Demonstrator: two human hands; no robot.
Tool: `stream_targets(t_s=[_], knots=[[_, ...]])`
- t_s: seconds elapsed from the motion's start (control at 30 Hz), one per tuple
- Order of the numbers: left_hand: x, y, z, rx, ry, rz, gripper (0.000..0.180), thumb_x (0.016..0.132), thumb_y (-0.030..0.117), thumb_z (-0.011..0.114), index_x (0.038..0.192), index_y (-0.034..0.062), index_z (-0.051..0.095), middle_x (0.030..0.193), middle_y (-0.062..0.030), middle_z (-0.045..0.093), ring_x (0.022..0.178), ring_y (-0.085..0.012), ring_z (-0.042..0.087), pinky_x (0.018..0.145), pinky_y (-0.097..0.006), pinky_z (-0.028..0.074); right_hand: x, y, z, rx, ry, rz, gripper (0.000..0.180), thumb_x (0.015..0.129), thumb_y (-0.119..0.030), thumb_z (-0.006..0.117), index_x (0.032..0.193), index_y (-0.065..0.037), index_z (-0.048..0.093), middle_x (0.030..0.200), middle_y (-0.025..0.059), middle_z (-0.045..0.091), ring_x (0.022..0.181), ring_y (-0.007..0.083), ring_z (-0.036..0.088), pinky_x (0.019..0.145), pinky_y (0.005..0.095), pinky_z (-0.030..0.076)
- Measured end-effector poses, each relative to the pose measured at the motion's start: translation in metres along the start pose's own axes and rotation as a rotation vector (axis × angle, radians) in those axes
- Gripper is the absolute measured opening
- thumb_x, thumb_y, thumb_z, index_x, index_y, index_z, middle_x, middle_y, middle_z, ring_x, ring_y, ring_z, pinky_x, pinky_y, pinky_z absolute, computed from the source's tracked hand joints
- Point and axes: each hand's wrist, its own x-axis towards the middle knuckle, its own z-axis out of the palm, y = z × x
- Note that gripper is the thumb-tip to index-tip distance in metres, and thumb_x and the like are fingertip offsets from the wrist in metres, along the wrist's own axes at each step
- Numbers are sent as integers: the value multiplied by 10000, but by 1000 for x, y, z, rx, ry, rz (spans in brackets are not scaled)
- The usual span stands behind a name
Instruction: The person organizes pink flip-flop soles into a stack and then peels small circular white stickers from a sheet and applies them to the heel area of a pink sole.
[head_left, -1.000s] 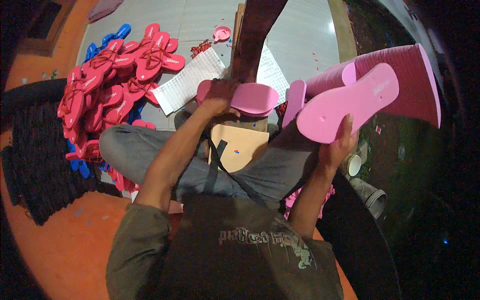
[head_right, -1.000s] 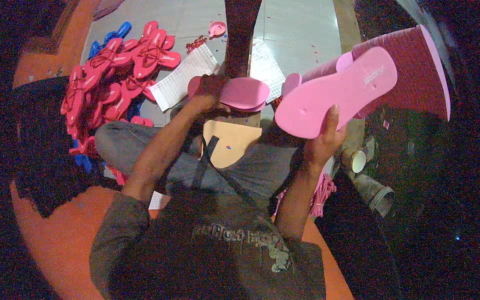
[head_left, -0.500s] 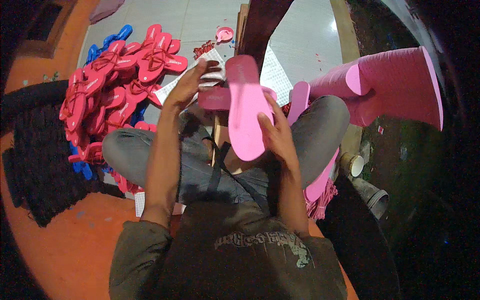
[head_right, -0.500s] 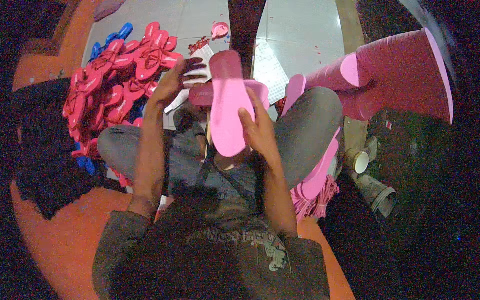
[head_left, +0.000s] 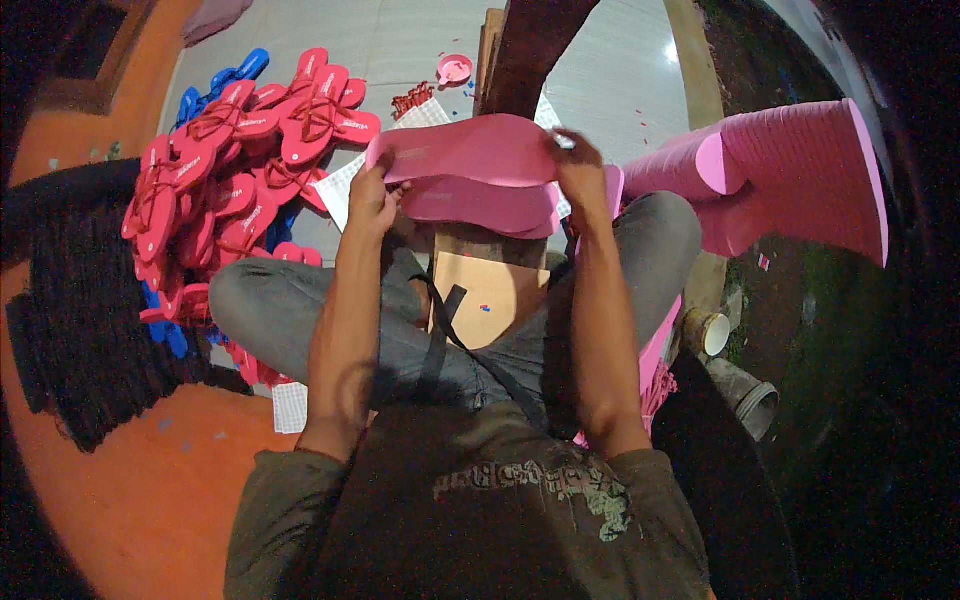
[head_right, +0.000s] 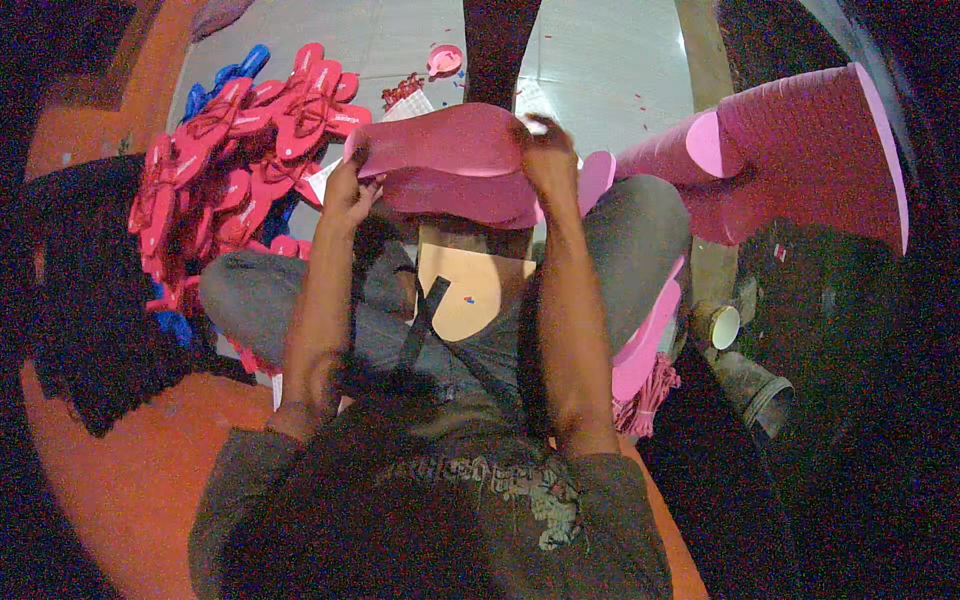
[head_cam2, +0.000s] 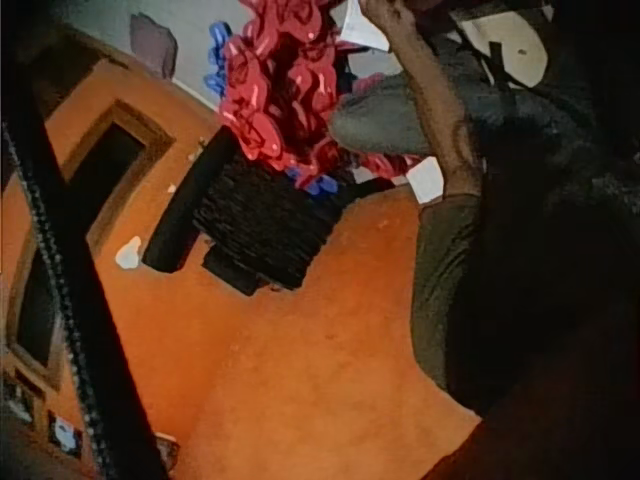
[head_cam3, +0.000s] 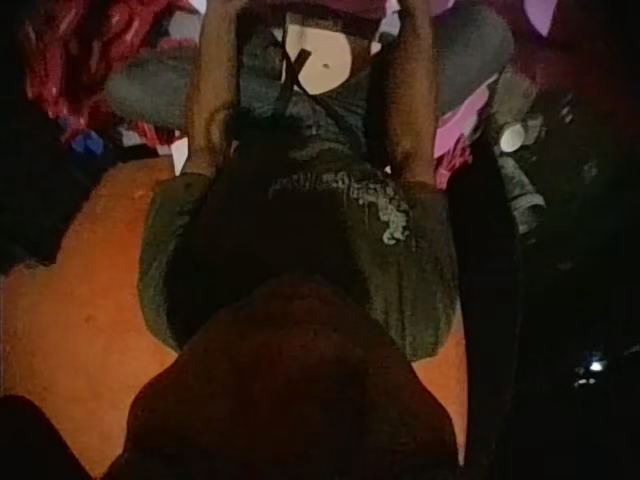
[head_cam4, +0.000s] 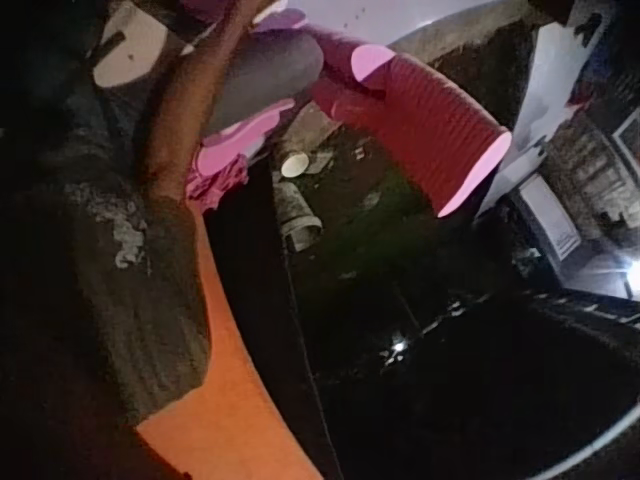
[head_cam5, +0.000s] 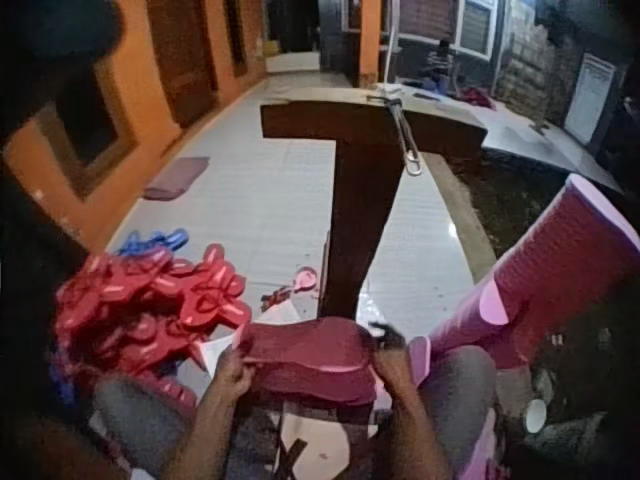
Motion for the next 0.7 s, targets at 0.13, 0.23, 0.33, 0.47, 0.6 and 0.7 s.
stream_targets(t_s=[0.13,0.23,0.33,0.47,0.6,0.7], knots=[[10,1,-6,-6,97,112,316,824,268,574,1070,88,492,937,-58,574,750,-176,547,579,-307,446,-15,45,15,53,274,238,421,770,-350,601,1061,-50,543,871,198,604,909,339,555,755,402,434],[6,13,-1,55,189,226,369,816,297,585,1100,93,465,975,-70,560,794,-202,535,615,-346,442,-19,63,36,-634,368,153,596,680,-446,673,1090,-38,532,846,229,601,807,336,593,717,386,460],[-6,24,7,54,209,351,408,812,304,593,1106,61,448,996,-76,528,832,-227,522,631,-374,448,-16,99,43,-506,-141,203,615,618,-456,721,1035,-29,574,827,222,614,793,317,607,703,383,473],[-5,31,-1,-35,316,329,422,821,339,573,1089,39,446,994,-83,497,835,-231,511,632,-377,449,-30,75,30,-513,-5,241,552,598,-338,765,958,35,577,808,184,625,739,270,616,642,357,481],[3,34,-5,-74,275,373,393,820,360,567,1059,58,489,968,-76,530,829,-217,521,641,-359,454,-33,51,9,-100,-159,250,342,694,-153,701,952,24,564,764,106,626,680,153,592,593,273,464],[4,42,-5,-142,211,358,342,816,325,580,1038,72,522,918,-59,574,795,-191,551,647,-334,457,-66,3,-15,174,-559,292,344,693,-151,668,989,-3,575,837,103,634,745,169,594,646,294,474]])
